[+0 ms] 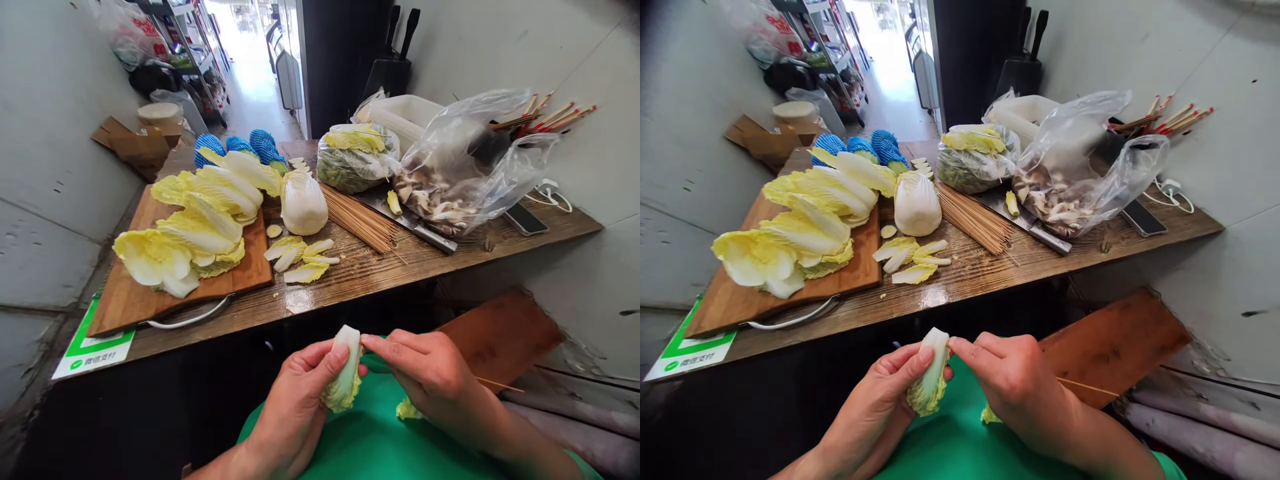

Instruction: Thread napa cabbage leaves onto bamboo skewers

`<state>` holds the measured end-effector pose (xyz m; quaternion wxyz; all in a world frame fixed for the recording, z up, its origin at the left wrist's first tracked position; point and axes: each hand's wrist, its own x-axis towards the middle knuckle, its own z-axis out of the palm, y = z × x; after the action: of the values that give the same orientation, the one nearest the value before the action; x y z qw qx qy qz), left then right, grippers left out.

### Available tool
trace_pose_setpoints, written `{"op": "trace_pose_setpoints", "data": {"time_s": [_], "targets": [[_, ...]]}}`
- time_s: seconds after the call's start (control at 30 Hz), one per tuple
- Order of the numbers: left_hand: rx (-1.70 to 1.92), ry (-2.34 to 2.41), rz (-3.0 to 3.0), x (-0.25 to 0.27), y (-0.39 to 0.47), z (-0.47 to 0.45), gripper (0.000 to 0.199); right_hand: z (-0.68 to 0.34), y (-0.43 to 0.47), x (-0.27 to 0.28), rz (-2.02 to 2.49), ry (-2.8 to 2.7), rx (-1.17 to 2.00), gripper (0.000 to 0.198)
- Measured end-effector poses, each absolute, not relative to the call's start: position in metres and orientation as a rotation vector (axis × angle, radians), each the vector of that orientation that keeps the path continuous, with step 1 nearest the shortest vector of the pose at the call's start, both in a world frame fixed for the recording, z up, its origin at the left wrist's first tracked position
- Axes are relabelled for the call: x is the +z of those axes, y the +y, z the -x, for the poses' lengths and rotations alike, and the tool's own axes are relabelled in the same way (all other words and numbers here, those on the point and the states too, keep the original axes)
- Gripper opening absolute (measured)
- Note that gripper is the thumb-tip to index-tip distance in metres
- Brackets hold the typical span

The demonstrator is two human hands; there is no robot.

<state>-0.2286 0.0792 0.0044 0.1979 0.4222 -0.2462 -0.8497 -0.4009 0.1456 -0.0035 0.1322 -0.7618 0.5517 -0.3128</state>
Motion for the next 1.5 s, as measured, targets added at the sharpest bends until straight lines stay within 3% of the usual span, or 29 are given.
{"op": "trace_pose_setpoints", "data": {"time_s": [1.0,1.17,1.3,1.5], "targets": [[-2.281,-0.831,-1.230,0.007,0.077,0.234,0.030,0.390,0.134,0.002,2.045,1.600,-1.020,0.016],[-2.289,-0.687,-1.213,0.007,0.073,0.234,0.027,0.394,0.130,0.003,2.102,1.634,-0.994,0.021],[-2.182,-0.623,-1.220,0.011,0.064,0.230,0.024,0.413,0.133,0.004,2.082,1.766,-0.879,0.039],[-2.080,-0.758,-1.209,0.011,0.055,0.221,0.028,0.430,0.139,0.005,1.802,1.596,-0.903,0.021]]}}
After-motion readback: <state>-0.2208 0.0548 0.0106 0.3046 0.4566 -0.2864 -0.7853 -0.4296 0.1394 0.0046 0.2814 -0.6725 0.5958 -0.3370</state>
